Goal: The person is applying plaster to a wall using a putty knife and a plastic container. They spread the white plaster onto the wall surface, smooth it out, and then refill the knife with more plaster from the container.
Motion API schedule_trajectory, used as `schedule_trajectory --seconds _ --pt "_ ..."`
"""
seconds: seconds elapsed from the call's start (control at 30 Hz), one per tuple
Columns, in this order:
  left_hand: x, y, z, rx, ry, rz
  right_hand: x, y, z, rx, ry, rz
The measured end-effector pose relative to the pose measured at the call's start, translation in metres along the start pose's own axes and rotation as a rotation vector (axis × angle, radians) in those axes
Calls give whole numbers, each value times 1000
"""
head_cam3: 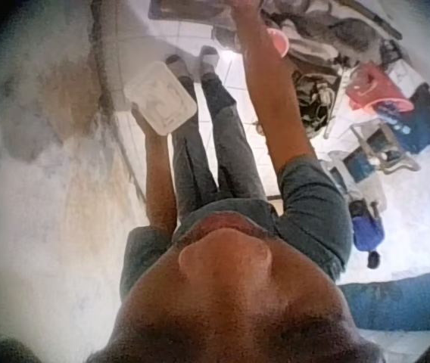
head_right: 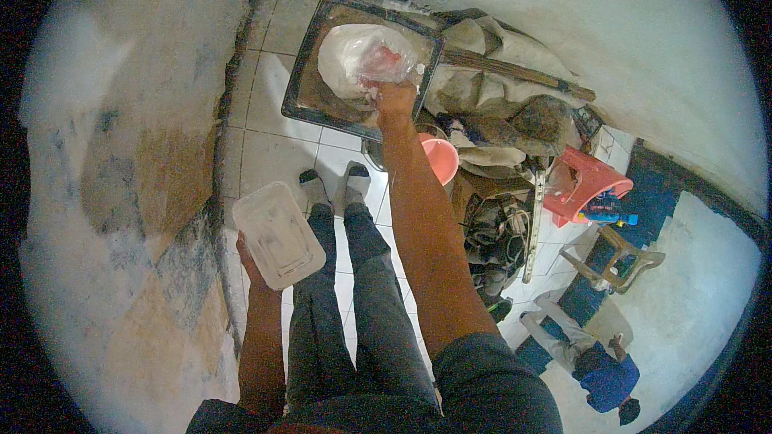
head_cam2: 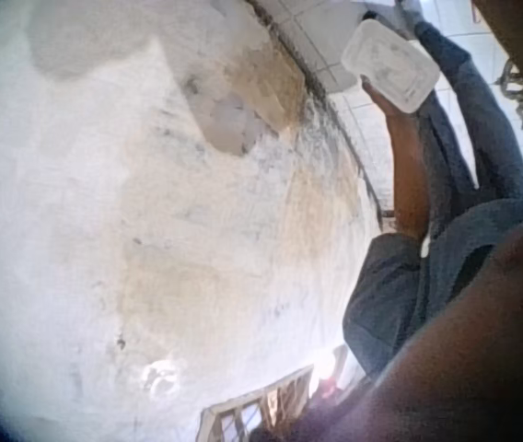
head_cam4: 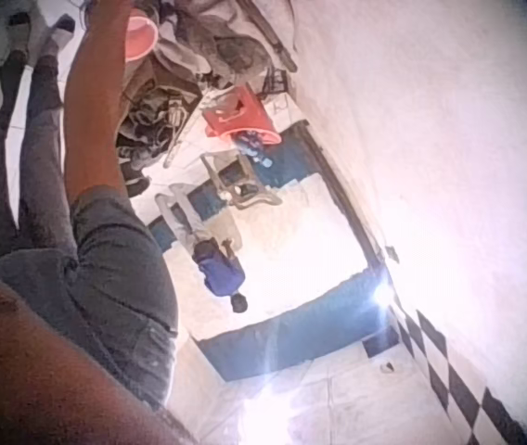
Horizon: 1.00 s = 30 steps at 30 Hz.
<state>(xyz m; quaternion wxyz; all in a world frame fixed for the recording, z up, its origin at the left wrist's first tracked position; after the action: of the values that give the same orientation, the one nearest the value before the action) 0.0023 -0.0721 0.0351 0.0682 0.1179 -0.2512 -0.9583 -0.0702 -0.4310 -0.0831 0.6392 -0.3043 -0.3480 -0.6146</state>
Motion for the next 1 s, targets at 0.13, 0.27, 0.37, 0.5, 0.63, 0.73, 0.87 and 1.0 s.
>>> schedule_trajectory --seconds 0.13,0.27,0.37,0.5,0.63,0.73,0.87,1.0 --pt "0 1 1 30 -15 23 6 1 5 25 89 -17" --pt "-1 4 1 33 -7 28 7 -3 2 -14 92 -57" --pt "-1 7 1 30 -8 34 6 -8 -4 42 157 -8" --pt "-1 -1 0 49 -14 39 8 -3 -2 76 182 -98" --pt "0 2 0 36 4 14 6 -7 -8 68 247 -139" --pt "1 -1 -2 56 -11 34 6 -5 -9 65 192 -39" --pt "0 9 -1 86 15 -10 -3 -10 -19 154 184 -136" --pt "5 0 -5 43 -44 57 -24 -17 -32 219 17 134"
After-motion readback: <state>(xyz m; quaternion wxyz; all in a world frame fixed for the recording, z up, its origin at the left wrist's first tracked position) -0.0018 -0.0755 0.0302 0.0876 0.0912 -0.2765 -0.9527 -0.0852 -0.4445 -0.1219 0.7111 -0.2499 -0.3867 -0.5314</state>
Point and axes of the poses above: each hand's wrist, its own z-axis away from the middle knuckle, its own y-axis out of the palm, x = y × z, the point moved 2 cm from there along -z, towards the middle knuckle, and after that the axes turned 3 degrees about -y, right-handed, at the moved point
